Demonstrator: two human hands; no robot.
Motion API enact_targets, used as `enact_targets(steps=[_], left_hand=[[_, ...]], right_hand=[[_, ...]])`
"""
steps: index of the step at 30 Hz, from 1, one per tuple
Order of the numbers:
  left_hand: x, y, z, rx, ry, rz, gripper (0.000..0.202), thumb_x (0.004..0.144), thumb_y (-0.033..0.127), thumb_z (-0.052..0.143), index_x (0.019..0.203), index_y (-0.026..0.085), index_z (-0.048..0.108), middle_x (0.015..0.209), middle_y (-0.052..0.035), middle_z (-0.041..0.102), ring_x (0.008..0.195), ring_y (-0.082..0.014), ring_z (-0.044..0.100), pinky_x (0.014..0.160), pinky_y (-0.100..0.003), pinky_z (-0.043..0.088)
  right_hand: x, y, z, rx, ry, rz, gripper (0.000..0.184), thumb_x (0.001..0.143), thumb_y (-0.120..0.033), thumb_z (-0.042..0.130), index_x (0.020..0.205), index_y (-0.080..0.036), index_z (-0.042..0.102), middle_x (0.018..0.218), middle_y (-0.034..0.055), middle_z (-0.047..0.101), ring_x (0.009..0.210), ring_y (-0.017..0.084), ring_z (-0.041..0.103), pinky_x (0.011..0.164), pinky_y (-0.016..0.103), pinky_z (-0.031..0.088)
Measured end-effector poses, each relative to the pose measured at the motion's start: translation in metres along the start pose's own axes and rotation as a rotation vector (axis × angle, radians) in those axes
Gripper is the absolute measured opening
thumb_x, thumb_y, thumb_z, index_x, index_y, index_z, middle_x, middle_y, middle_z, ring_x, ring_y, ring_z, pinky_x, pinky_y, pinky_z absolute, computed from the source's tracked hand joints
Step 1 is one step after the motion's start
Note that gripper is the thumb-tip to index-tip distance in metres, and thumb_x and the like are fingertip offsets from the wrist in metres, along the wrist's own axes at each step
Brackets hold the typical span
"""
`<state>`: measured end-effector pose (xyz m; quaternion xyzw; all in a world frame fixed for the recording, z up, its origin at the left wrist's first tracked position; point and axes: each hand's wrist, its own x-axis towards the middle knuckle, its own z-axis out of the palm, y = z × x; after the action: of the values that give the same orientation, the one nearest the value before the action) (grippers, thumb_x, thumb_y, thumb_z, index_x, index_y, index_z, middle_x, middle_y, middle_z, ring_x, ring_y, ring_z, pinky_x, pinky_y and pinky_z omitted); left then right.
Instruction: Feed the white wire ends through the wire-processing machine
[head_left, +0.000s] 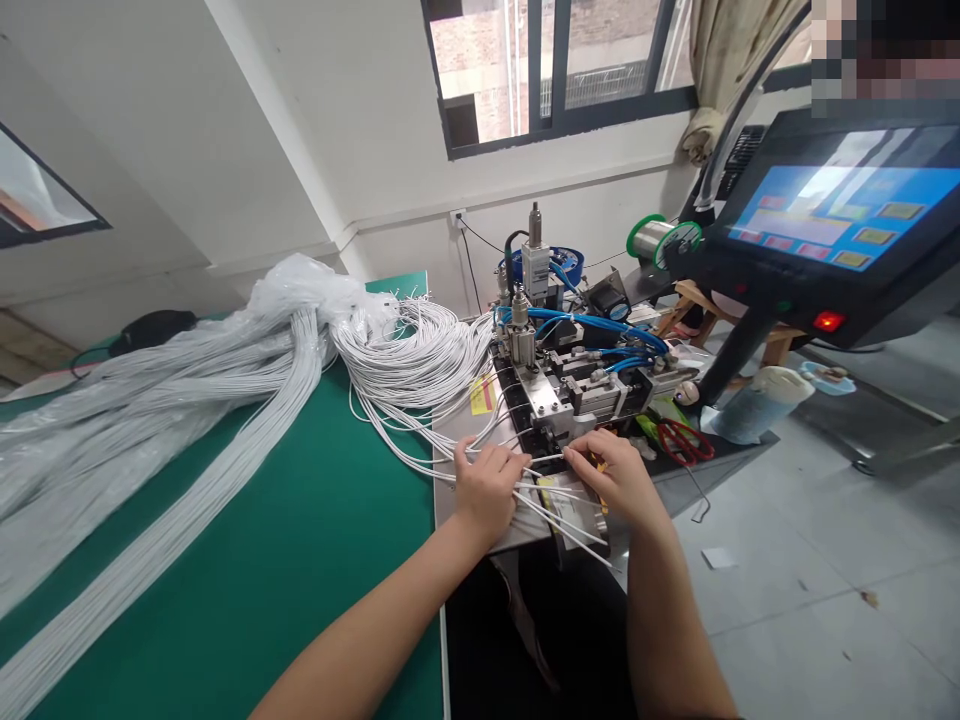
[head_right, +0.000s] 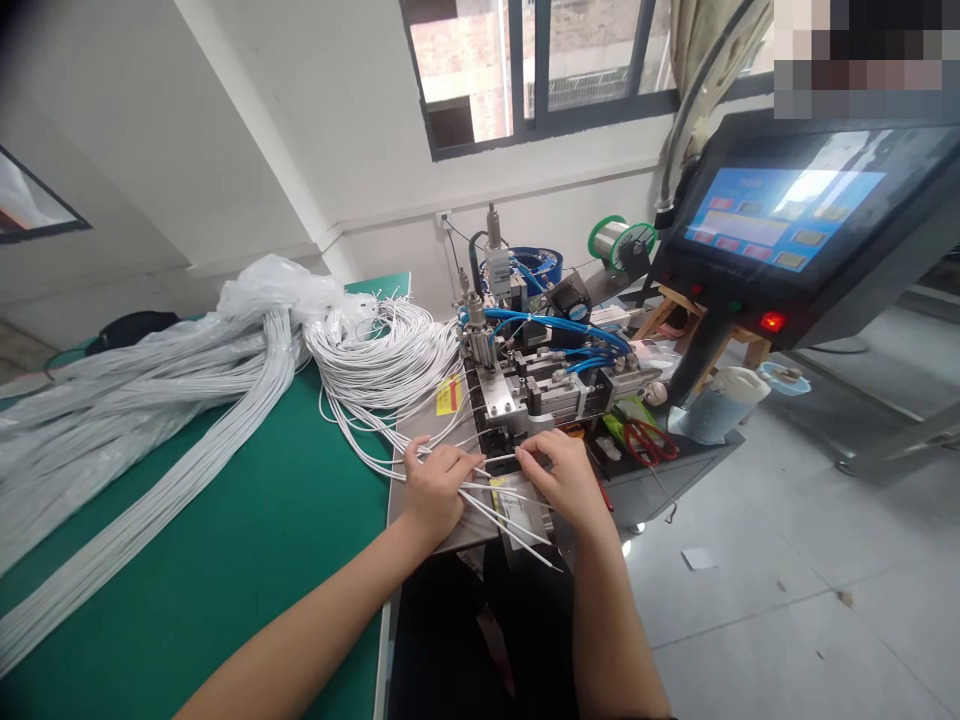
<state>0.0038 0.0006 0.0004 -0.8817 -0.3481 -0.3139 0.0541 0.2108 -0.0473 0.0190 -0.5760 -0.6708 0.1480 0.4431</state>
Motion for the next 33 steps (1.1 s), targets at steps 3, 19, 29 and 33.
enact_targets(steps=[3,19,29,33], left_hand=[[0.001,-0.001,-0.002,-0.039,-0.012,0.063,0.03,0.083,0.006,0.044,0.093,0.023,0.066,0.078,-0.0003,0.066,0.08,-0.0155,0.059,0.097,-0.041,0.027],[0.002,-0.003,0.004,-0.069,-0.103,0.101,0.032,0.077,0.008,0.048,0.1,0.023,0.064,0.082,-0.0029,0.067,0.081,-0.018,0.058,0.094,-0.039,0.029],[0.007,0.0,0.0,-0.079,-0.159,0.102,0.053,0.068,0.003,0.048,0.113,0.027,0.06,0.091,-0.002,0.064,0.087,-0.018,0.058,0.092,-0.041,0.027],[0.009,0.001,-0.001,-0.092,-0.202,0.093,0.056,0.066,0.003,0.048,0.116,0.026,0.059,0.096,-0.0041,0.063,0.091,-0.0192,0.057,0.091,-0.041,0.028]], right_hand=[[0.001,0.003,0.003,0.097,-0.013,0.023,0.025,0.089,-0.038,0.052,0.074,-0.021,0.062,0.073,0.0048,0.064,0.072,0.02,0.055,0.069,0.032,0.041],[-0.001,0.013,0.015,0.183,0.033,0.117,0.025,0.089,-0.041,0.053,0.077,-0.02,0.062,0.073,0.0037,0.062,0.07,0.02,0.056,0.063,0.029,0.041],[-0.001,0.035,0.019,0.038,0.032,0.126,0.026,0.088,-0.035,0.05,0.068,-0.02,0.057,0.064,0.0011,0.056,0.062,0.017,0.05,0.06,0.027,0.036],[-0.002,0.041,0.02,0.11,-0.004,0.195,0.03,0.087,-0.039,0.05,0.064,-0.02,0.051,0.059,-0.0022,0.047,0.058,0.014,0.044,0.056,0.025,0.032]])
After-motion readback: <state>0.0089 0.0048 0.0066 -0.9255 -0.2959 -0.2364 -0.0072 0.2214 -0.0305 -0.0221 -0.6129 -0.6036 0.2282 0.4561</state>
